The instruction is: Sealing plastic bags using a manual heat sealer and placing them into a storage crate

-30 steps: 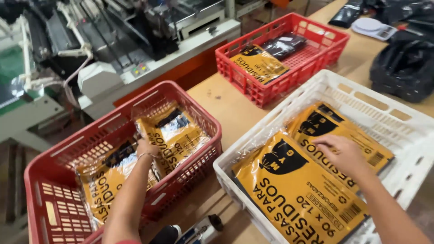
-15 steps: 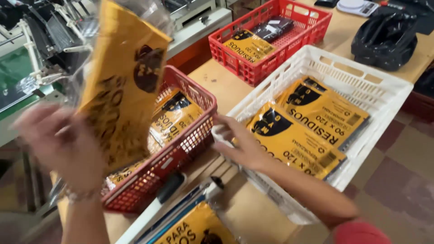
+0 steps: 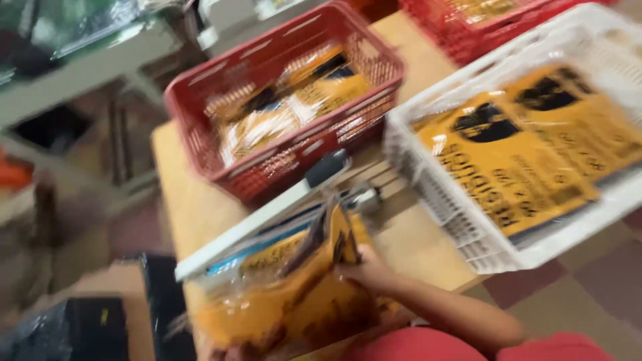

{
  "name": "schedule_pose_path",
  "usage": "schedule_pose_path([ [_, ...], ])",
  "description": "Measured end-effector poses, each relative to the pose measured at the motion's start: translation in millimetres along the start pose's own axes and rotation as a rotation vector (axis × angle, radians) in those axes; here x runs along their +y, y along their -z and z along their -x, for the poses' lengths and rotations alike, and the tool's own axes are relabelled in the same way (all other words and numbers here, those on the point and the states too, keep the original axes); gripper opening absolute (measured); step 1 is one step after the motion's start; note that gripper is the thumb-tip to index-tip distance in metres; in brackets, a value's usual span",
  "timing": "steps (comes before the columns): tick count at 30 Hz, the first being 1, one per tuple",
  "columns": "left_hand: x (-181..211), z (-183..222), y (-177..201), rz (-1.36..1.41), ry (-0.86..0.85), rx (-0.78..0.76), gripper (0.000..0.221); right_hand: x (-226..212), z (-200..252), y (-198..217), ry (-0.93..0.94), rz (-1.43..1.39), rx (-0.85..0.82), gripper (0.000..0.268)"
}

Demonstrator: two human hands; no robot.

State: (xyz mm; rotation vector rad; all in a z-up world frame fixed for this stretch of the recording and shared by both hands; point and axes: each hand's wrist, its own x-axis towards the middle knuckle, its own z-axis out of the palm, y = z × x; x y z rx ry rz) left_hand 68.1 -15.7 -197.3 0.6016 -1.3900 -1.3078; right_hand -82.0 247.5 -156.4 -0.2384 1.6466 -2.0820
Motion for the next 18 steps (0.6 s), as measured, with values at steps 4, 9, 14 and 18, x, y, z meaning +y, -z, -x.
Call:
schedule_pose_path([
  [4, 13.8, -11.0, -29.9, -0.527, 0.135, -0.291, 0.012, 57.8, -8.8, 25.5, -0.206, 0.126, 0.047, 0.026],
  [9, -55.4, -14.1, -32.3, -0.923, 0.279, -0.581, 0.022, 29.8, -2.6, 20.8, -0.382, 0.412, 0.061, 0.049],
  [14, -92.2, -38.8, -61.3, -0.988, 0.337, -0.661, 0.023, -1.7, -55.0, 12.8, -0.308, 0.567, 0.19, 0.062],
  [18, -147.8, -64.5, -75.3, -0.872, 0.411, -0.601, 0.021, 31.6, -110.6, 22.3, -0.197, 0.955, 0.263, 0.033],
])
